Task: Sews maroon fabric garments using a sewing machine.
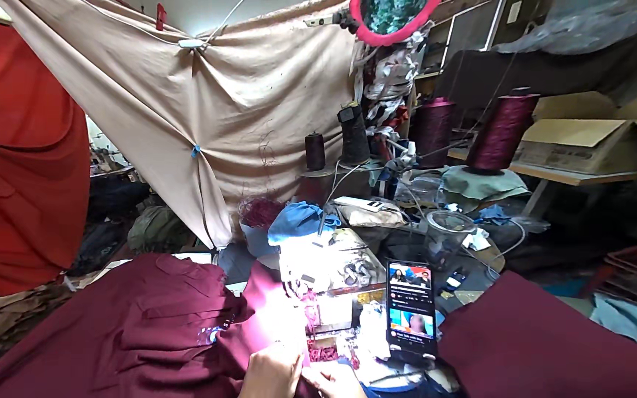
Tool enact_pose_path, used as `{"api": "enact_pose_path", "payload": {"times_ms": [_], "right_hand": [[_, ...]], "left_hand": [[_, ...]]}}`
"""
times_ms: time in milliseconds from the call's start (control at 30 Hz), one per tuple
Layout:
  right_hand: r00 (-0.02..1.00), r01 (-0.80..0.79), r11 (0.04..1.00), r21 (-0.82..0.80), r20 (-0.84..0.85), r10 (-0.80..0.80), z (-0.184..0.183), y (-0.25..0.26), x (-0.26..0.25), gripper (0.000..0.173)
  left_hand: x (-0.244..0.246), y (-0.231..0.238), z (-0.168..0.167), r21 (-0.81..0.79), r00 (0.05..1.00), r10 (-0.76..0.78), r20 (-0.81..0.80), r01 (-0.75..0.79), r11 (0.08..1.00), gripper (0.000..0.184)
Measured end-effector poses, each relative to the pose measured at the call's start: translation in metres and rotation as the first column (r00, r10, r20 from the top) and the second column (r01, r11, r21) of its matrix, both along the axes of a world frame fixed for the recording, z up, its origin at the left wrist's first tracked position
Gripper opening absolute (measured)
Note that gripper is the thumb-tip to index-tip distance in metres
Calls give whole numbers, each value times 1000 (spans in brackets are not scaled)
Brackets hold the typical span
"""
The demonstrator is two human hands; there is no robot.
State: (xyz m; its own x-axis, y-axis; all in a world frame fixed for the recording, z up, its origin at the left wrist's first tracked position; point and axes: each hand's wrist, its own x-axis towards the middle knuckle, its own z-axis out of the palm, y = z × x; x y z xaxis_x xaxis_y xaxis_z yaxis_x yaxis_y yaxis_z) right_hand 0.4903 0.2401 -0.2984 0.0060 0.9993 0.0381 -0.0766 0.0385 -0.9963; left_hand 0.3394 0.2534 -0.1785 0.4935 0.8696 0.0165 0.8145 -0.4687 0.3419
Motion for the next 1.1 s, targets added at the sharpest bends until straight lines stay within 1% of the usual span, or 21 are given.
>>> {"api": "enact_pose_path", "payload": {"times_ms": [33, 67, 100, 133, 167, 233, 333, 400, 467, 500, 533, 567, 600, 633, 667, 733, 767, 800, 900, 1033, 1100], "right_hand": [[1000, 11, 1000, -5, 5, -11, -1, 3, 0, 17], [999, 31, 999, -7, 17, -31, -2, 8, 0, 18], [998, 55, 998, -6, 31, -55, -3, 14, 0, 20], [995, 80, 997, 4, 56, -80, -4, 22, 0, 22], [992, 107, 994, 12, 72, -108, -1, 30, -1, 23], [986, 154, 988, -5, 71, -153, 8, 45, -3, 23], [976, 217, 975, -42, -21, -218, 19, 59, -8, 15], [972, 228, 973, -35, -48, -229, 22, 60, -10, 13], [979, 204, 979, -7, 18, -204, 17, 52, -8, 19], [980, 187, 982, 22, 58, -188, 14, 44, -6, 20], [980, 175, 983, 56, 89, -180, 10, 34, -4, 22], [977, 176, 981, 78, 105, -184, 7, 22, -2, 22], [975, 182, 978, 102, 106, -193, 4, 9, 0, 20], [975, 190, 975, 120, 94, -201, 2, -2, 0, 18], [978, 189, 975, 116, 71, -198, 0, -10, 1, 16], [984, 179, 980, 82, 7, -180, -3, -19, 1, 13], [986, 166, 984, 64, -16, -165, -5, -21, 1, 12], [988, 153, 987, 49, -34, -151, -7, -22, 1, 12], [988, 129, 991, 24, -92, -126, -8, -20, 0, 12], [984, 140, 989, 44, -118, -134, -6, -20, 1, 8], [983, 143, 989, 44, -124, -136, -8, -20, 2, 7]], "left_hand": [[-2, 8, -13, 88, 999, -17, 32, 14, 996, 35], [-4, 19, -32, 226, 997, -44, 66, 28, 974, 32], [-4, 37, -54, 440, 986, -99, 132, 31, 897, 24], [-2, 51, -63, 505, 976, -127, 179, 20, 863, 20], [1, 60, -59, 452, 975, -104, 196, 4, 892, 21], [12, 74, -41, 243, 983, 6, 181, -51, 969, 29], [23, 96, -27, 74, 987, 112, 116, -121, 990, 36], [18, 105, -25, 28, 985, 92, 149, -97, 995, 40], [-1, 103, -17, -13, 976, 5, 220, -2, 1000, 38], [-15, 98, -14, 23, 958, -45, 282, 40, 999, 36], [-30, 93, -18, 140, 936, -101, 336, 57, 989, 34], [-45, 89, -30, 322, 919, -177, 351, 59, 945, 36], [-60, 87, -47, 528, 901, -274, 336, 61, 847, 46], [-72, 84, -61, 674, 891, -355, 284, 77, 734, 54], [-80, 80, -73, 749, 892, -398, 214, 112, 654, 57], [-84, 72, -99, 810, 914, -397, 82, 170, 561, 54], [-81, 71, -111, 831, 922, -380, 67, 159, 534, 45], [-76, 70, -120, 844, 921, -375, 106, 115, 523, 35], [-56, 62, -125, 810, 869, -391, 302, -18, 587, 13], [-36, 38, -114, 711, 823, -352, 445, -86, 698, 11], [-34, 26, -109, 662, 845, -284, 453, -106, 742, 10]]}}
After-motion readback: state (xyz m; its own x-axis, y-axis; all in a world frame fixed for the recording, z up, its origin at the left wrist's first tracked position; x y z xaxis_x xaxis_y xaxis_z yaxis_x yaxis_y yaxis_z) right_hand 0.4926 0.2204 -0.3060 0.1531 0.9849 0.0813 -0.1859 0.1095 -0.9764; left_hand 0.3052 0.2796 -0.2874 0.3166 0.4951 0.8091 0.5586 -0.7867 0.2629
